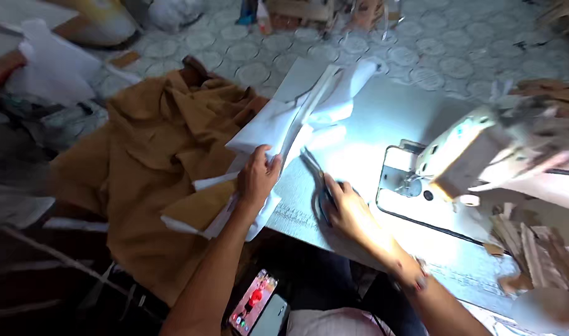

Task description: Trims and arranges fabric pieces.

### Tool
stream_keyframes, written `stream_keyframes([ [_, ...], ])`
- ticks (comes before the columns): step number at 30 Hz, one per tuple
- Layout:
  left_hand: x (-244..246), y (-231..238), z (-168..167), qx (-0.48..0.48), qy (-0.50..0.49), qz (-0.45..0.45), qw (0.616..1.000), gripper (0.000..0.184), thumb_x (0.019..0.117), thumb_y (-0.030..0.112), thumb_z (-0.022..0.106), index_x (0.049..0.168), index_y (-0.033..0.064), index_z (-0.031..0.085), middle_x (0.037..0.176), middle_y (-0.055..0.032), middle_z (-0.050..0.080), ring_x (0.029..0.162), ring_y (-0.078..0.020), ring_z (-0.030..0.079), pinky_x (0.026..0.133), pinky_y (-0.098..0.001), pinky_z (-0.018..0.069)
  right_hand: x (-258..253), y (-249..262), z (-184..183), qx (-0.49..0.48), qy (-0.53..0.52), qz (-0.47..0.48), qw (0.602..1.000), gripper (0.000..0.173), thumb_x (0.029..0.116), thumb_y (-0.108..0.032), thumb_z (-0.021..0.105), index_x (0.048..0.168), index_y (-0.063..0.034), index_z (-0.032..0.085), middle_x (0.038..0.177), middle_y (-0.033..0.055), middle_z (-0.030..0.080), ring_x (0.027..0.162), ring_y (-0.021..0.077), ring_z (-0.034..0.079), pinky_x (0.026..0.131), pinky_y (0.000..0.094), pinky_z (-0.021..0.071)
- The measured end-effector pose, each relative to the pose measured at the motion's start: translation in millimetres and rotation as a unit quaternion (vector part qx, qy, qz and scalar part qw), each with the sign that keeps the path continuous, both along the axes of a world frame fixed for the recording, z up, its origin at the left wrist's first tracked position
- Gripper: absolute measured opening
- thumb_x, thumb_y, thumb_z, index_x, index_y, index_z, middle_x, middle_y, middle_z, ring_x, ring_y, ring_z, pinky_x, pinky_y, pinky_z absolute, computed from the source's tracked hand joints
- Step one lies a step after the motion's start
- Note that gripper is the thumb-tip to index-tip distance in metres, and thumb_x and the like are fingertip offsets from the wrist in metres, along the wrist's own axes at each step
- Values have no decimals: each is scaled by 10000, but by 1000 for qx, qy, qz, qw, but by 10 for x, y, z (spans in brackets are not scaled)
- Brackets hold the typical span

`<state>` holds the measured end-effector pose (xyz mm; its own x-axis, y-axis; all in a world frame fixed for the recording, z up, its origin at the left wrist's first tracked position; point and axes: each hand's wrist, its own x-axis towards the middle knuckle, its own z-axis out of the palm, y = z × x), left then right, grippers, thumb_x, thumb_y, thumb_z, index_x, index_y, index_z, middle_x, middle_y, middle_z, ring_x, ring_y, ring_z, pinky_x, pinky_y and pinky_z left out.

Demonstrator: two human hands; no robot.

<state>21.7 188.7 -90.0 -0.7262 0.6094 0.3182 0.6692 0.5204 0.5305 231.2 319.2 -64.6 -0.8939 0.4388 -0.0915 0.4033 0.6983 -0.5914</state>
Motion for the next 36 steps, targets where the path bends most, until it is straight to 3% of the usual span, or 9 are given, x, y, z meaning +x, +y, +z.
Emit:
stream_keyframes([
  [8,536,57,180,189,-68,-160,967,336,993,158,582,1248,-58,616,691,-20,571,578,-63,512,574,-234,463,2636,293,-239,90,167,-184,964,490,868,-126,590,1333,19,645,1092,208,715,867,283,704,753,435,586],
  [15,1391,415,1074,413,-560,-460,551,439,1043,482,453,1294,194,668,673,74,636,494,-13,552,495,-158,483,3367,976,-216,297,60,-262,916,490,931,-171,534,1360,53,611,1134,400,628,997,644,613,792,767,463],
  [18,1478,857,900,512,-602,-404,460,568,1061,479,279,1259,108,660,624,67,638,471,-5,573,452,-153,489,3415,1135,-308,260,32,-271,926,436,921,-60,606,1348,28,634,1204,416,604,1109,662,564,925,787,404],
  [20,1508,1160,657,562,-629,-318,434,599,1094,464,179,1249,75,607,850,38,717,730,-2,674,689,-160,544,3391,1128,-332,275,32,-275,921,395,936,-68,602,1314,34,658,1201,410,607,1109,656,563,926,778,409],
  [23,1359,1505,322,487,-632,-196,570,679,1081,421,74,1228,41,617,810,-51,720,632,-84,643,586,-211,518,3253,911,-191,313,75,-264,909,356,974,-99,545,1267,54,677,1141,384,631,1059,634,588,877,758,432],
  [27,1186,1184,225,275,-523,-166,789,539,1126,361,209,1575,81,313,1532,-122,476,1340,-209,515,1096,-391,426,3113,522,-129,232,160,-226,933,384,996,-163,482,1194,76,707,1052,274,711,976,451,686,867,568,543],
  [30,1196,849,169,131,-319,-168,924,584,1068,273,480,1594,92,301,1596,-222,362,1423,-366,426,1108,-536,414,2986,427,-243,155,192,-228,942,431,999,-215,527,1264,100,657,1186,305,674,1025,402,679,879,473,560],
  [33,1405,721,59,27,-155,-155,975,867,897,299,764,1595,74,301,1468,-325,467,1309,-492,509,1035,-642,448,2680,489,-306,117,208,-257,936,511,999,-214,563,1378,128,547,1354,359,573,1160,449,632,909,495,556],
  [36,1589,681,97,-10,-180,-182,967,757,934,51,655,1597,46,288,1369,-280,563,1243,-431,577,1028,-581,476,2350,546,-341,108,176,-290,934,618,1002,-271,562,1473,112,445,1443,370,495,1307,535,512,1038,631,442],
])
